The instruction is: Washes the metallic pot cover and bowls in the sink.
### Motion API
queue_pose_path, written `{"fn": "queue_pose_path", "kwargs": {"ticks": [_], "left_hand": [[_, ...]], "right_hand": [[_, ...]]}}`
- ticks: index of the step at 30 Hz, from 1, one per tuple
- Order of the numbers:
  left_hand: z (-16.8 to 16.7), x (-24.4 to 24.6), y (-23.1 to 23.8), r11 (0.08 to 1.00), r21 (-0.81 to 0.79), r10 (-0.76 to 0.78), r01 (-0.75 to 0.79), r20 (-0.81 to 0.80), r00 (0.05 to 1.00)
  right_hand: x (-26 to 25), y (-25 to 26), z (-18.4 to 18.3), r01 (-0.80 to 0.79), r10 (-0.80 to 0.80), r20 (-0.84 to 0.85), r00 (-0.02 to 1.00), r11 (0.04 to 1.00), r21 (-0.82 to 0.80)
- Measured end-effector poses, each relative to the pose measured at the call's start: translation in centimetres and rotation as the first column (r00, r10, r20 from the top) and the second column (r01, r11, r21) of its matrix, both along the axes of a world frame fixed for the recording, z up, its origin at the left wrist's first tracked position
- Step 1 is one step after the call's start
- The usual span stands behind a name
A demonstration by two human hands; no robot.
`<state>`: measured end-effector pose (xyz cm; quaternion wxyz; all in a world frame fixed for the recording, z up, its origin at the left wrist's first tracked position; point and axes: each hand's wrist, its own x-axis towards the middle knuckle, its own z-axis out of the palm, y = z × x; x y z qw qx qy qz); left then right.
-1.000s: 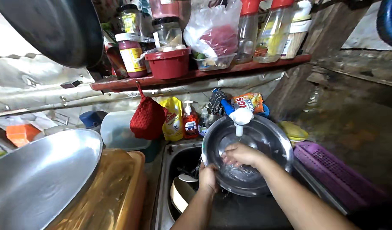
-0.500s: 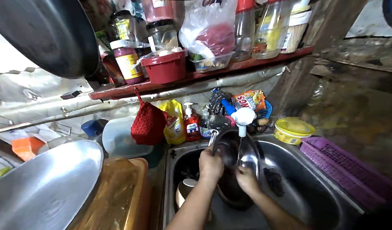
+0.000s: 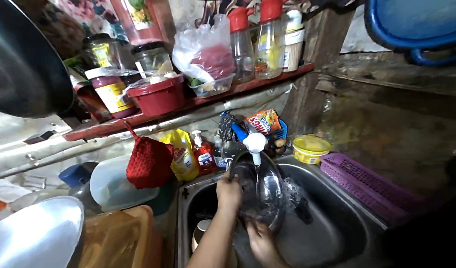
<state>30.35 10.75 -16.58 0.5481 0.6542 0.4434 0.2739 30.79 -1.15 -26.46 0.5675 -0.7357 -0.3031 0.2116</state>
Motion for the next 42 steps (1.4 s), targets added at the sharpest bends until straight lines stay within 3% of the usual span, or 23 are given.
{"fn": "queue_pose_path", "kwargs": {"ticks": [1,3,5,7,9,12,15,17,19,21,23,25,26,28,30,32,34,39,42], "left_hand": [[0.1,-0.3,0.0,1.000,0.013,-0.014,0.014,-0.039,0.999],[0.1,-0.8,0.3,0.999,0.026,-0.041,0.043,-0.084,0.996],[0.7,-1.1,0.6,0.994,0.026,-0.100,0.105,-0.136,0.986],[1.8,-1.1,0.5,0.985,0.032,-0.161,0.169,-0.184,0.970],[2.8,-0.9,0.3,0.973,0.031,-0.215,0.228,-0.230,0.949],[4.0,-0.8,0.3,0.946,0.019,-0.302,0.324,-0.318,0.899],[4.0,-0.3,0.6,0.948,0.032,-0.290,0.316,-0.319,0.902],[2.7,0.2,0.8,0.961,0.077,-0.237,0.264,-0.260,0.936],[0.9,0.7,0.6,0.970,0.100,-0.200,0.223,-0.195,0.960],[-1.1,1.0,0.1,0.973,0.114,-0.185,0.203,-0.149,0.971],[-2.9,1.0,0.0,0.979,0.107,-0.168,0.175,-0.069,0.983],[-4.0,0.8,-0.2,0.994,0.034,-0.102,0.100,0.060,0.993],[-4.0,0.8,-0.3,0.998,-0.008,-0.066,0.067,0.100,0.993],[-3.8,0.7,-0.1,0.999,-0.035,-0.031,0.035,0.103,0.994],[-3.2,0.7,0.2,0.999,0.001,-0.042,0.042,0.082,0.996],[-2.6,0.5,0.5,0.995,0.070,-0.074,0.071,0.029,0.997],[-2.2,0.2,0.5,0.984,0.134,-0.109,0.116,-0.062,0.992],[-0.1,-0.1,-1.3,0.934,0.235,-0.222,0.271,-0.215,0.951],[0.6,-0.2,-3.3,0.903,0.284,-0.248,0.321,-0.264,0.932]], "right_hand": [[1.4,-0.7,-1.5,-0.078,0.089,0.070,0.994,0.985,-0.157],[5.5,-1.0,-2.5,-0.239,0.337,0.128,0.933,0.843,-0.482],[9.4,-0.3,-2.8,-0.216,0.463,0.257,0.848,0.745,-0.631],[12.8,0.8,-3.2,-0.124,0.395,0.424,0.815,0.834,-0.538],[14.7,2.4,-2.5,-0.049,0.219,0.519,0.826,0.946,-0.321],[15.6,4.2,-1.5,0.054,-0.029,0.580,0.814,0.998,-0.026],[15.1,4.2,-3.4,0.126,-0.078,0.475,0.877,0.989,-0.070],[12.7,3.8,-4.7,0.186,-0.125,0.257,0.958,0.956,-0.227],[8.5,4.1,-4.2,0.218,-0.254,-0.070,0.965,0.919,-0.328],[4.6,4.8,-3.0,0.241,-0.316,-0.336,0.887,0.939,-0.247],[2.6,6.1,0.5,0.331,-0.305,-0.530,0.791,0.942,-0.048],[2.5,7.6,5.1,0.523,-0.227,-0.767,0.601,0.837,0.162],[2.5,7.7,6.5,0.550,-0.170,-0.802,0.573,0.805,0.222],[1.3,6.3,6.2,0.440,-0.124,-0.705,0.698,0.851,0.286],[-0.9,3.4,4.5,0.267,-0.116,-0.507,0.854,0.934,0.237],[-2.1,0.8,2.1,0.157,-0.116,-0.371,0.921,0.984,0.084],[-1.3,-1.0,0.5,0.141,-0.174,-0.408,0.896,0.984,-0.110],[5.2,-0.9,-3.6,0.447,-0.524,-0.521,0.674,0.850,-0.278],[8.1,-0.6,-5.3,0.515,-0.598,-0.595,0.537,0.791,-0.330]]}}
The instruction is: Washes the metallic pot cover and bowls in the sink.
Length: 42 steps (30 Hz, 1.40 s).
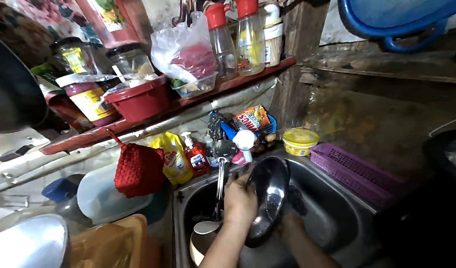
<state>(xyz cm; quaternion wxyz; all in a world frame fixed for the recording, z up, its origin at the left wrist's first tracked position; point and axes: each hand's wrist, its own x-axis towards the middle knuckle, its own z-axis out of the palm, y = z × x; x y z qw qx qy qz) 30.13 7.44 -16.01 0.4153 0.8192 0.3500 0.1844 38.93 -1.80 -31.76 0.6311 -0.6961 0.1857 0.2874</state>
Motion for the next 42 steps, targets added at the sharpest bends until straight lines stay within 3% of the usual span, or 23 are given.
{"fn": "queue_pose_path", "kwargs": {"ticks": [2,3,5,6,7,8,10,12,14,18,21,23,25,26,29,30,33,36,40,42], "left_hand": [[0.0,-0.1,-1.5,0.998,0.057,-0.032,0.030,0.022,0.999],[-0.2,-0.2,-2.2,0.994,0.097,-0.051,0.045,0.062,0.997],[-0.5,-0.6,-3.3,0.974,0.214,-0.115,0.079,0.163,0.980],[-0.5,-0.9,-3.6,0.956,0.277,-0.157,0.094,0.218,0.963],[-0.4,-1.3,-3.8,0.936,0.338,-0.201,0.104,0.268,0.942],[-0.1,-1.8,-3.9,0.913,0.392,-0.241,0.108,0.307,0.921],[0.9,-2.8,-4.0,0.883,0.456,-0.292,0.111,0.349,0.890],[1.7,-3.9,-3.8,0.864,0.486,-0.338,0.133,0.363,0.868],[1.8,-4.8,-3.5,0.848,0.505,-0.387,0.163,0.379,0.841],[1.1,-5.8,-3.3,0.813,0.552,-0.440,0.186,0.372,0.818],[0.2,-6.2,-3.4,0.825,0.540,-0.386,0.164,0.328,0.862],[-0.8,-6.4,-3.6,0.877,0.462,-0.295,0.133,0.297,0.908],[-1.8,-6.3,-3.6,0.934,0.343,-0.199,0.104,0.255,0.946],[-2.3,-6.2,-3.5,0.960,0.265,-0.158,0.095,0.230,0.960],[-3.4,-5.8,-2.3,0.999,-0.042,-0.008,0.018,0.232,0.973],[-3.4,-5.6,-1.7,0.989,-0.145,0.057,-0.021,0.251,0.966],[-2.9,-5.6,-0.1,0.890,-0.422,0.314,-0.176,0.283,0.906],[-2.5,-6.0,1.1,0.714,-0.648,0.518,-0.265,0.234,0.823],[-2.8,-6.2,1.6,0.559,-0.790,0.586,-0.253,0.160,0.794],[-2.9,-6.2,1.4,0.514,-0.828,0.558,-0.225,0.123,0.821]], "right_hand": [[0.3,0.2,0.6,0.065,-0.065,-0.019,0.998,0.998,-0.012],[-0.4,0.1,2.8,0.064,-0.064,-0.053,0.997,0.998,0.001],[-2.1,-0.7,7.2,-0.069,0.078,-0.095,0.992,0.993,0.097],[-2.3,-1.0,6.5,-0.131,0.132,0.005,0.991,0.979,0.158],[-2.2,-1.4,2.9,-0.212,0.149,0.237,0.960,0.939,0.271],[-1.4,0.0,-3.2,-0.191,-0.079,0.515,0.854,0.872,0.451],[0.9,0.0,-1.2,-0.126,0.091,0.103,0.991,0.898,0.422],[2.2,1.0,-1.0,-0.011,0.064,-0.109,0.992,0.904,0.428],[2.2,1.6,-2.6,0.062,-0.010,-0.111,0.994,0.874,0.483],[3.2,1.5,-4.6,0.053,0.046,-0.153,0.987,0.809,0.586],[3.5,0.0,-3.8,0.033,0.011,-0.087,0.996,0.873,0.486],[0.8,-1.6,0.2,0.091,-0.093,-0.019,0.996,0.886,0.455],[-1.3,-1.4,7.1,0.136,-0.108,-0.116,0.987,0.952,0.273],[-1.2,-1.3,7.5,0.127,-0.107,-0.106,0.989,0.970,0.209],[2.7,-1.2,-0.2,0.082,-0.102,0.100,0.990,0.979,0.188],[4.0,-1.2,-0.9,0.042,-0.059,0.103,0.993,0.986,0.162],[5.9,-1.7,0.8,-0.092,0.086,0.045,0.995,0.987,0.131],[6.2,-3.7,2.8,-0.255,0.244,0.074,0.967,0.929,0.269],[4.4,-5.7,4.8,-0.303,0.275,0.131,0.952,0.809,0.504],[3.6,-5.9,6.2,-0.245,0.233,0.092,0.968,0.808,0.536]]}}
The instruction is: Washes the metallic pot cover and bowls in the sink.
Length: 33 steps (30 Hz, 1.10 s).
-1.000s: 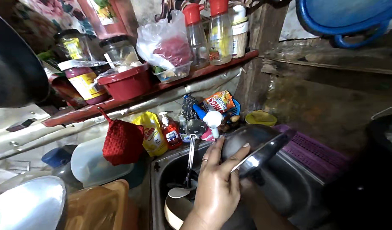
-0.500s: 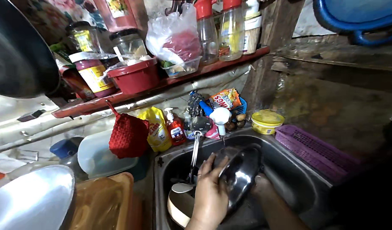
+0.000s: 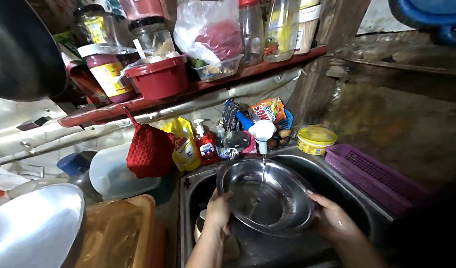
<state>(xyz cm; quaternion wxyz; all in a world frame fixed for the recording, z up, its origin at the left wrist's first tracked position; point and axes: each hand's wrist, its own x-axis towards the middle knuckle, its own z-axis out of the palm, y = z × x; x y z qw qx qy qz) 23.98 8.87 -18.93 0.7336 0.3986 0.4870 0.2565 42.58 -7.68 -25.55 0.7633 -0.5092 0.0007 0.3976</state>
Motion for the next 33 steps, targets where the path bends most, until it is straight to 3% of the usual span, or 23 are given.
{"fn": "queue_pose_path", "kwargs": {"ticks": [8,13,16,18,23,29,33], "left_hand": [[-1.7,0.2,-1.0,0.986,-0.132,-0.097,0.100,0.028,0.995],[-1.1,0.0,-0.7,0.990,0.004,-0.144,0.144,0.052,0.988],[-0.7,-0.1,-0.4,0.984,0.080,-0.163,0.157,0.087,0.983],[-0.4,-0.2,-0.4,0.978,0.145,-0.161,0.149,0.072,0.984],[0.1,-0.4,-0.3,0.973,0.214,-0.092,0.080,0.044,0.995],[1.5,-1.0,-0.4,0.955,0.297,-0.012,0.009,0.008,1.000],[1.7,-2.1,-0.2,0.931,0.364,0.013,0.004,-0.046,0.999]], "right_hand": [[1.5,-0.3,4.0,0.120,-0.100,0.091,0.991,0.958,-0.260],[1.5,-1.3,2.8,0.045,-0.008,0.103,0.995,0.933,-0.356],[0.6,-1.6,0.8,0.204,-0.140,0.184,0.973,0.894,-0.399],[0.7,-1.7,-0.3,0.276,-0.236,0.145,0.961,0.866,-0.417],[0.8,-2.3,-1.0,0.229,-0.242,0.024,0.970,0.875,-0.427],[-0.9,-3.3,-0.7,0.106,-0.017,0.175,0.984,0.852,-0.514],[-0.6,-3.9,-0.2,0.302,-0.067,0.433,0.899,0.811,-0.501]]}}
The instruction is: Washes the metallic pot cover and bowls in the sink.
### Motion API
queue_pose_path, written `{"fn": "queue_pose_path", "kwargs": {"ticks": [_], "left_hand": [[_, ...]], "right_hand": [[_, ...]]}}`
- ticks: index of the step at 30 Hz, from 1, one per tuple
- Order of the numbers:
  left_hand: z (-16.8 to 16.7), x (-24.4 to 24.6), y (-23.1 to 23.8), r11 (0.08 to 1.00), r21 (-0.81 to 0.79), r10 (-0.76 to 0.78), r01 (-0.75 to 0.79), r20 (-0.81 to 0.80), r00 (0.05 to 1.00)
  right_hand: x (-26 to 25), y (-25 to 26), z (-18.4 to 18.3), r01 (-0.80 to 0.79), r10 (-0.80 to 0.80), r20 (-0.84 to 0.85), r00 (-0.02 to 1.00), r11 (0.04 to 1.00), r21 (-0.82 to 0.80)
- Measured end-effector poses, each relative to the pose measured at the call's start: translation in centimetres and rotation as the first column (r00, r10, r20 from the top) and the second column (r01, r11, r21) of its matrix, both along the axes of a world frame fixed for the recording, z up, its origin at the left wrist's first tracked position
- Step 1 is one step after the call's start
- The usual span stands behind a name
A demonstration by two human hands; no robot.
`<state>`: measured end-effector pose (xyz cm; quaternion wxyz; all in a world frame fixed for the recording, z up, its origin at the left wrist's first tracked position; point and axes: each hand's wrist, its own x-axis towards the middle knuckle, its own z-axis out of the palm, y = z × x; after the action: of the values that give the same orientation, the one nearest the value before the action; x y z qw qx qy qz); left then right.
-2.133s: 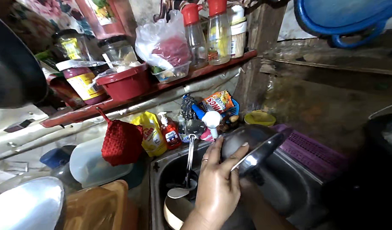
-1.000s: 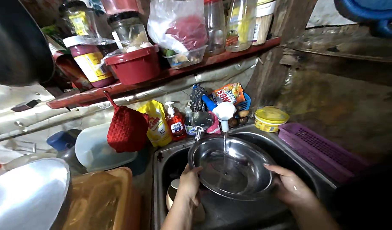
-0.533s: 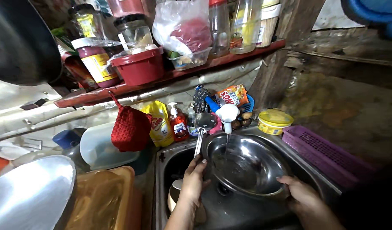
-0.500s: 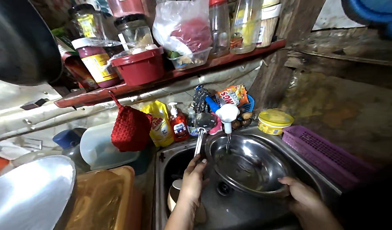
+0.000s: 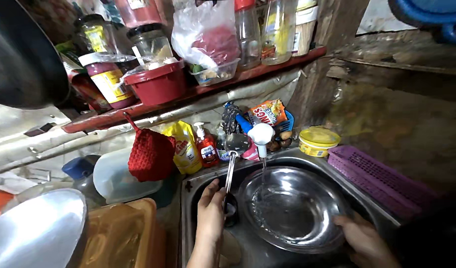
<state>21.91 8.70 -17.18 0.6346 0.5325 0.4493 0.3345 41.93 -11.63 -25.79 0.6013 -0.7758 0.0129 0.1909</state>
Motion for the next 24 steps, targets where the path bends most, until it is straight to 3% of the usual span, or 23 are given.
{"fn": "queue_pose_path", "kwargs": {"ticks": [4,6,9,15,19,24], "left_hand": [[-0.2,-0.3,-0.1,1.000,0.011,0.000,-0.001,0.026,1.000],[-0.5,-0.1,-0.1,1.000,0.024,-0.013,0.012,0.021,1.000],[-0.6,0.2,-0.2,0.999,0.038,-0.023,0.022,0.017,1.000],[-1.0,0.0,0.3,0.998,0.042,0.039,-0.040,0.018,0.999],[-1.1,-0.3,0.2,0.999,0.010,0.043,-0.043,0.001,0.999],[-1.6,-0.3,0.1,1.000,0.009,0.017,-0.017,-0.004,1.000]], "right_hand": [[1.1,1.3,-1.1,0.123,-0.146,0.158,0.976,0.981,0.147],[0.8,2.7,-1.5,0.171,-0.207,0.120,0.971,0.950,0.261],[-0.4,4.1,-1.4,0.162,-0.165,-0.023,0.986,0.921,0.355],[-0.4,1.7,-0.3,-0.012,0.063,-0.187,0.980,0.965,0.261],[0.4,0.1,-2.3,0.126,-0.101,-0.139,0.985,0.975,0.185],[0.6,2.4,-1.6,0.210,-0.220,0.027,0.975,0.956,0.207]]}}
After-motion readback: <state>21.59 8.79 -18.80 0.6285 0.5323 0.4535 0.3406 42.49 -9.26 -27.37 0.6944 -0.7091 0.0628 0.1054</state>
